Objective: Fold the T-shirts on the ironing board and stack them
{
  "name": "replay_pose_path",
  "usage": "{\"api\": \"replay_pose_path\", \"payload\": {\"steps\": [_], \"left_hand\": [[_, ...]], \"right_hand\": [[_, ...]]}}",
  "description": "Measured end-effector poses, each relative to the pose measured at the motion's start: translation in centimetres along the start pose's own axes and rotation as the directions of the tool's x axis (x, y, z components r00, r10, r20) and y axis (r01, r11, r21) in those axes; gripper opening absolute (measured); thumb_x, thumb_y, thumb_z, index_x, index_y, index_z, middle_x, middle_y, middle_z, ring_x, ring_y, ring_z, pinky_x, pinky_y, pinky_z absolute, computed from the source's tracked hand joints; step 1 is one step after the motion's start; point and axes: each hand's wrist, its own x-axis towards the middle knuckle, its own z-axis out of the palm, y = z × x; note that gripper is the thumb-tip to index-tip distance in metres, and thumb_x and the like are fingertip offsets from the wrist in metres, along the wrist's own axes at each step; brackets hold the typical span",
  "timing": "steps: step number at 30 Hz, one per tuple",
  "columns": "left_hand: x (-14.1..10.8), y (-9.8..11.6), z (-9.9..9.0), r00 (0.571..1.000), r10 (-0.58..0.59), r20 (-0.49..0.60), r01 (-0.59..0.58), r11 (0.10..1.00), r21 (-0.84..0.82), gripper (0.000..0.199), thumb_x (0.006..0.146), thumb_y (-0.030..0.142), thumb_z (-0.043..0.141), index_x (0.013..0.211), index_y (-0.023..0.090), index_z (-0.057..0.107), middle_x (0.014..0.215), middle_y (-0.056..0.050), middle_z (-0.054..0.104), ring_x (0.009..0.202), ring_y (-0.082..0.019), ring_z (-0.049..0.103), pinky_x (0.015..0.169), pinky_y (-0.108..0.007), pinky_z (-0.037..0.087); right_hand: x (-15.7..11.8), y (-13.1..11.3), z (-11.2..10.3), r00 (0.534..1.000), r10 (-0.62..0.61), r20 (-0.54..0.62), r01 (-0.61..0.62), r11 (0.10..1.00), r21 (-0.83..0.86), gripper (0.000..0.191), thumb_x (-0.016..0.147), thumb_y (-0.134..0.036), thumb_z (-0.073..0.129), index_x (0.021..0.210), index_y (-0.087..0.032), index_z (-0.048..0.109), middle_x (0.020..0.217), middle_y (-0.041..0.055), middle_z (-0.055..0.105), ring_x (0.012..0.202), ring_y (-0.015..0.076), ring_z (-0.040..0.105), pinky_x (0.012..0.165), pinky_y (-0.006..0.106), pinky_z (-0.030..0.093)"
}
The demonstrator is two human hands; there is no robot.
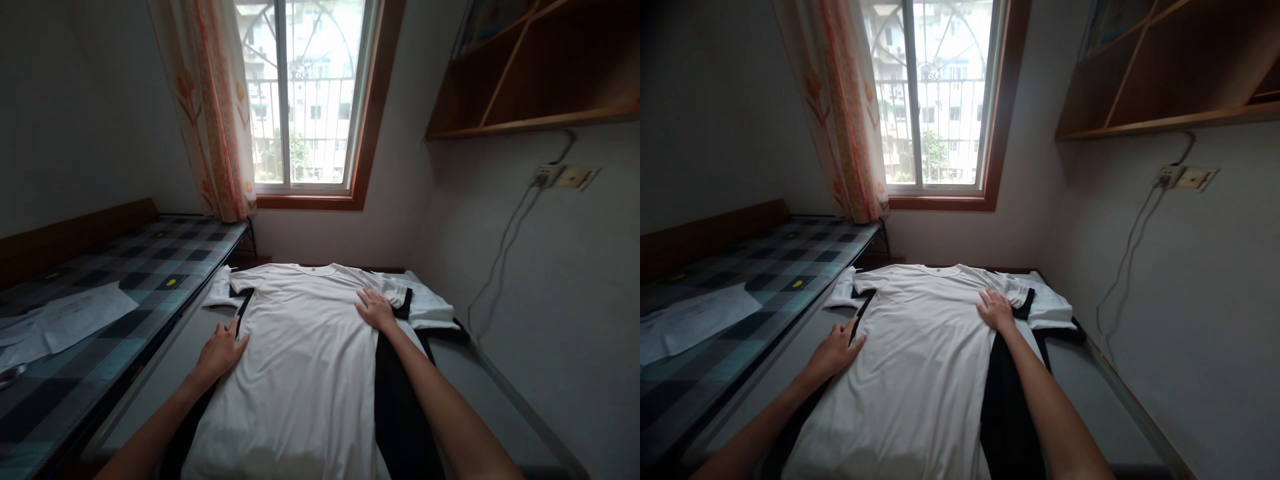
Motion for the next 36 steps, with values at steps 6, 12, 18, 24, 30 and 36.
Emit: {"api": "replay_pose_path", "payload": {"steps": [6, 12, 18, 24, 30, 36], "left_hand": [[0.4, 1.1, -0.5, 0.994, 0.107, 0.025, -0.107, 0.994, 0.002, 0.056, 0.095, 0.046, 0.033, 0.14, 0.013, 0.039, 0.105, -0.017, 0.067, 0.098, -0.027, 0.065, 0.083, -0.034, 0.046], [-0.5, 2.4, 0.1, 0.997, 0.068, -0.044, -0.064, 0.994, 0.083, 0.046, 0.099, 0.034, 0.03, 0.14, 0.019, 0.041, 0.108, -0.015, 0.066, 0.086, -0.024, 0.068, 0.073, -0.031, 0.048], [-0.5, 1.8, 1.1, 0.987, 0.127, -0.102, -0.116, 0.987, 0.11, 0.044, 0.101, 0.033, 0.025, 0.141, 0.026, 0.042, 0.107, -0.012, 0.065, 0.079, -0.021, 0.068, 0.069, -0.03, 0.049], [0.8, -0.1, 0.9, 0.972, 0.213, -0.104, -0.198, 0.97, 0.139, 0.045, 0.101, 0.037, 0.024, 0.14, 0.028, 0.044, 0.107, -0.011, 0.064, 0.08, -0.024, 0.068, 0.068, -0.032, 0.049], [4.7, -3.9, -0.5, 0.96, 0.272, -0.064, -0.264, 0.959, 0.107, 0.043, 0.099, 0.04, 0.032, 0.137, 0.03, 0.048, 0.114, -0.011, 0.064, 0.085, -0.023, 0.068, 0.07, -0.029, 0.048], [8.6, -6.0, -2.5, 0.958, 0.286, -0.027, -0.278, 0.948, 0.156, 0.04, 0.096, 0.037, 0.04, 0.133, 0.03, 0.054, 0.102, -0.009, 0.065, 0.083, -0.022, 0.066, 0.072, -0.028, 0.046]], "right_hand": [[0.0, 0.0, 0.1, 1.0, 0.003, -0.003, -0.003, 1.0, 0.007, 0.054, 0.094, -0.05, 0.036, 0.143, -0.029, 0.044, 0.154, 0.0028, 0.035, 0.14, 0.0232, 0.031, 0.113, 0.043, 0.022], [0.1, 0.0, 0.2, 1.0, 0.002, 0.005, -0.002, 1.0, 0.009, 0.054, 0.095, -0.05, 0.035, 0.143, -0.028, 0.044, 0.154, 0.0032, 0.035, 0.14, 0.0233, 0.03, 0.113, 0.042, 0.021], [0.0, -0.1, 0.0, 1.0, 0.008, 0.013, -0.009, 1.0, 0.016, 0.054, 0.095, -0.05, 0.035, 0.143, -0.029, 0.044, 0.155, 0.0029, 0.035, 0.14, 0.0227, 0.03, 0.113, 0.042, 0.021], [-0.6, -0.7, -0.6, 0.999, 0.033, 0.039, -0.033, 0.999, 0.003, 0.055, 0.095, -0.05, 0.033, 0.145, -0.029, 0.042, 0.156, 0.0026, 0.032, 0.14, 0.0238, 0.029, 0.112, 0.044, 0.021], [-3.1, -3.7, -1.3, 0.994, 0.073, 0.081, -0.071, 0.997, -0.028, 0.058, 0.094, -0.051, 0.031, 0.147, -0.028, 0.038, 0.157, 0.0059, 0.029, 0.139, 0.0295, 0.029, 0.107, 0.051, 0.026], [-7.5, -7.7, -1.8, 0.999, 0.036, 0.036, -0.031, 0.99, -0.135, 0.056, 0.093, -0.044, 0.034, 0.144, -0.023, 0.044, 0.15, 0.0153, 0.039, 0.125, 0.0378, 0.043, 0.099, 0.052, 0.03]]}}
